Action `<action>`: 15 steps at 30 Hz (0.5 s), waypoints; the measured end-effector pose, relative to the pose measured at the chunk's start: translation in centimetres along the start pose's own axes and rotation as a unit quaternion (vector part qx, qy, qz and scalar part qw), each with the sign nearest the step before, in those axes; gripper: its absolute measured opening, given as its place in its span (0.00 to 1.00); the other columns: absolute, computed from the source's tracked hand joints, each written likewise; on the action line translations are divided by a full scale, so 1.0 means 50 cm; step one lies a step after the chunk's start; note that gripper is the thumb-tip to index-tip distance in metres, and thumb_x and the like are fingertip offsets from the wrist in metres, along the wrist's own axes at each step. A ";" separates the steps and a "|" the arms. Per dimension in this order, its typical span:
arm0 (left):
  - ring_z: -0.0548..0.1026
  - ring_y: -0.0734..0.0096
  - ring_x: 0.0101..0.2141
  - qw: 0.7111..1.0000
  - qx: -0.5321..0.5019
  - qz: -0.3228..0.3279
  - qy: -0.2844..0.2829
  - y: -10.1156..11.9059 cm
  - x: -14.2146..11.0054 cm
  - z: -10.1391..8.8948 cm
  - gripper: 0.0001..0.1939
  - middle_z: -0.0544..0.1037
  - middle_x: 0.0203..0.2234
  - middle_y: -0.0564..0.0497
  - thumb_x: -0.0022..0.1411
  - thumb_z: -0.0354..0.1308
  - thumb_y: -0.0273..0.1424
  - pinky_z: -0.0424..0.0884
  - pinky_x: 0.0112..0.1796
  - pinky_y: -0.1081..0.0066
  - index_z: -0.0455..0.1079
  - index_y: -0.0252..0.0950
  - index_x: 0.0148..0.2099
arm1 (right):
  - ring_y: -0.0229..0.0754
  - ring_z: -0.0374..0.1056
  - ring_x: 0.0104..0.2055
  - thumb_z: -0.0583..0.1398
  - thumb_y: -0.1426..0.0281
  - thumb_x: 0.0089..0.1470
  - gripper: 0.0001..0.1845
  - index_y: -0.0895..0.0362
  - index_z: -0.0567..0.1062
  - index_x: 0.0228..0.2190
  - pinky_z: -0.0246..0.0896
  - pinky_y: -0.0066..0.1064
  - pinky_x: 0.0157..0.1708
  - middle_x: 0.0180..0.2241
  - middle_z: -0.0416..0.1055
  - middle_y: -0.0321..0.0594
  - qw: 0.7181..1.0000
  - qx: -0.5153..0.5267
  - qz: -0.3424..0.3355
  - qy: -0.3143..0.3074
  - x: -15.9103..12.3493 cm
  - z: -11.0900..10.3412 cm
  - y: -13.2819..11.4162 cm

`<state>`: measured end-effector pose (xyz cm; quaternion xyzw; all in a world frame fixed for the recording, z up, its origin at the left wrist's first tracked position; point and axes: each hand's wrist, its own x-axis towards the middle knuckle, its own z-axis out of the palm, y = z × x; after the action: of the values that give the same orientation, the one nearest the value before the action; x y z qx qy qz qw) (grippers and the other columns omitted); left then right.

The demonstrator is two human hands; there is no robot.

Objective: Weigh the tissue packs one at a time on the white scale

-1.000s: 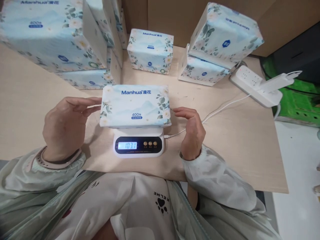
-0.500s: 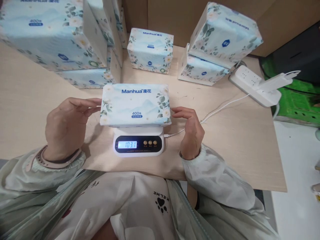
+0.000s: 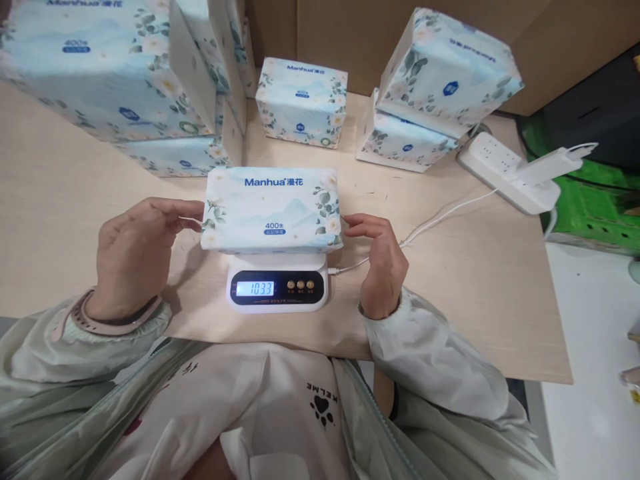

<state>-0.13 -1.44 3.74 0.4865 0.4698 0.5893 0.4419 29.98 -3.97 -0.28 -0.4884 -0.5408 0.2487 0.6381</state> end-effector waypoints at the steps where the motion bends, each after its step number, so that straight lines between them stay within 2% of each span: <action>1: 0.84 0.59 0.40 1.000 0.001 0.005 -0.003 -0.002 0.001 -0.002 0.11 0.89 0.40 0.47 0.69 0.66 0.37 0.77 0.41 0.61 0.89 0.41 0.39 | 0.53 0.80 0.52 0.57 0.57 0.74 0.19 0.48 0.85 0.38 0.72 0.52 0.60 0.46 0.84 0.40 1.000 0.001 -0.005 0.001 0.000 0.000 0.002; 6: 0.84 0.63 0.39 1.000 0.004 0.015 -0.013 -0.001 0.007 -0.004 0.09 0.90 0.39 0.48 0.69 0.68 0.35 0.76 0.38 0.67 0.89 0.42 0.40 | 0.49 0.80 0.52 0.58 0.57 0.75 0.19 0.48 0.87 0.39 0.71 0.45 0.58 0.46 0.86 0.37 0.999 0.027 -0.027 -0.002 0.001 0.001 0.009; 12: 0.84 0.62 0.40 0.999 0.014 0.031 -0.021 -0.007 0.004 -0.013 0.09 0.90 0.39 0.49 0.71 0.68 0.36 0.76 0.39 0.66 0.90 0.43 0.39 | 0.49 0.81 0.53 0.57 0.55 0.75 0.21 0.48 0.86 0.39 0.73 0.47 0.59 0.46 0.86 0.37 1.000 0.011 -0.022 -0.004 0.002 -0.003 0.012; 15: 0.85 0.60 0.45 0.995 0.051 0.045 -0.068 -0.021 -0.007 -0.025 0.10 0.90 0.44 0.50 0.75 0.67 0.38 0.78 0.47 0.62 0.91 0.46 0.47 | 0.50 0.81 0.58 0.55 0.56 0.76 0.20 0.48 0.85 0.49 0.75 0.47 0.62 0.53 0.85 0.39 0.998 -0.030 -0.014 -0.057 -0.012 -0.015 0.016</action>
<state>-1.26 -1.75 2.57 0.5679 0.4460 0.5492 0.4207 30.67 -4.42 -1.20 -0.4847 -0.5902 0.2514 0.5945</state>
